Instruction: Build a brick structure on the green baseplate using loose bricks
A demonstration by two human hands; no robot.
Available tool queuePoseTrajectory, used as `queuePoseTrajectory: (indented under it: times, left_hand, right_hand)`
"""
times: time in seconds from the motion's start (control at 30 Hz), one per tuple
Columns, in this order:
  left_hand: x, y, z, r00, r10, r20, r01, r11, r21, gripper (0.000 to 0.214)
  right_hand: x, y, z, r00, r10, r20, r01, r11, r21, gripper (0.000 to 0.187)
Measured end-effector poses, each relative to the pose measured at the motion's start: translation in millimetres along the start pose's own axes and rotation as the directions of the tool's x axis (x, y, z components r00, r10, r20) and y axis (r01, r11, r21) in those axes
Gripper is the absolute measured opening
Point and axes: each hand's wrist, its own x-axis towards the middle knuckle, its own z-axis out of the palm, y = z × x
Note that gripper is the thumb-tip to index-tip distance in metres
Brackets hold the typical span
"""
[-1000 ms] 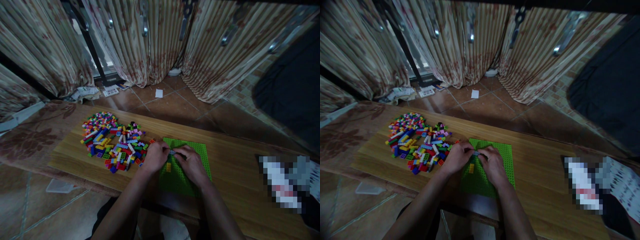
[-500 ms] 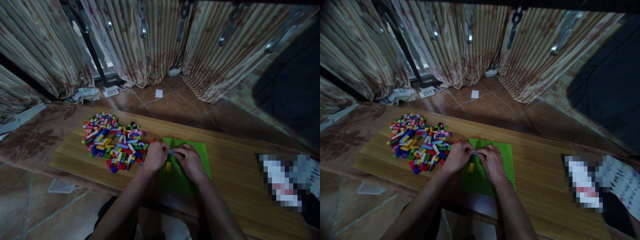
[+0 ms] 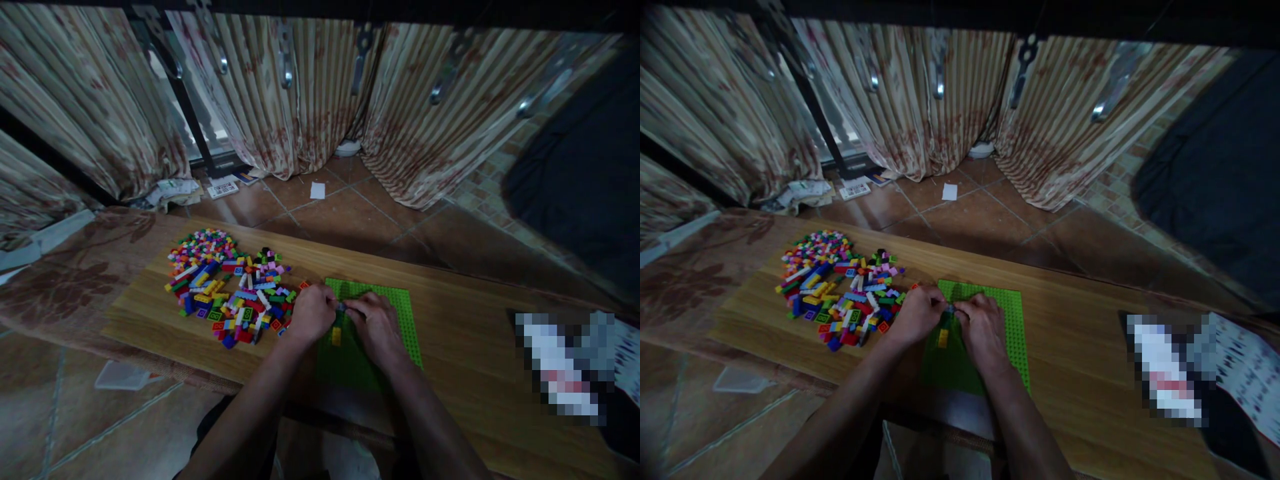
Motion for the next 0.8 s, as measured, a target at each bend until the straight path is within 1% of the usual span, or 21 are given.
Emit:
queuePoseTrajectory:
  times: [0.1, 0.27, 0.37, 0.47, 0.67, 0.8]
  left_hand:
    - [-0.6, 0.2, 0.3, 1.0, 0.008, 0.005, -0.008, 1.0, 0.004, 0.018]
    - [-4.6, 2.1, -1.1, 1.0, 0.018, -0.018, -0.018, 1.0, 0.002, 0.019]
    - [-7.2, 4.2, -2.2, 0.999, 0.042, -0.008, -0.042, 0.999, 0.008, 0.019]
    - [-8.5, 5.4, -3.0, 0.999, 0.044, -0.022, -0.044, 0.998, 0.033, 0.019]
    - [-7.7, 2.9, -4.5, 0.998, 0.069, 0.013, -0.069, 0.997, 0.038, 0.024]
    - [-8.5, 3.2, -7.0, 0.997, 0.082, -0.015, -0.082, 0.997, -0.005, 0.026]
  right_hand:
    - [-1.1, 0.8, 1.3, 1.0, 0.007, 0.001, -0.007, 1.0, -0.001, 0.016]
    - [-3.4, 2.7, 4.0, 1.0, -0.005, -0.023, 0.005, 1.0, 0.003, 0.016]
    - [-5.3, 3.0, 5.0, 0.999, -0.018, -0.048, 0.018, 1.0, -0.007, 0.018]
    - [-6.3, 1.2, 4.1, 0.998, -0.016, -0.067, 0.016, 1.0, -0.002, 0.019]
    - [-5.4, -2.3, -2.2, 0.999, 0.027, -0.028, -0.025, 0.999, 0.046, 0.022]
    - [-4.2, -0.8, -5.8, 0.998, 0.036, -0.051, -0.029, 0.992, 0.123, 0.024]
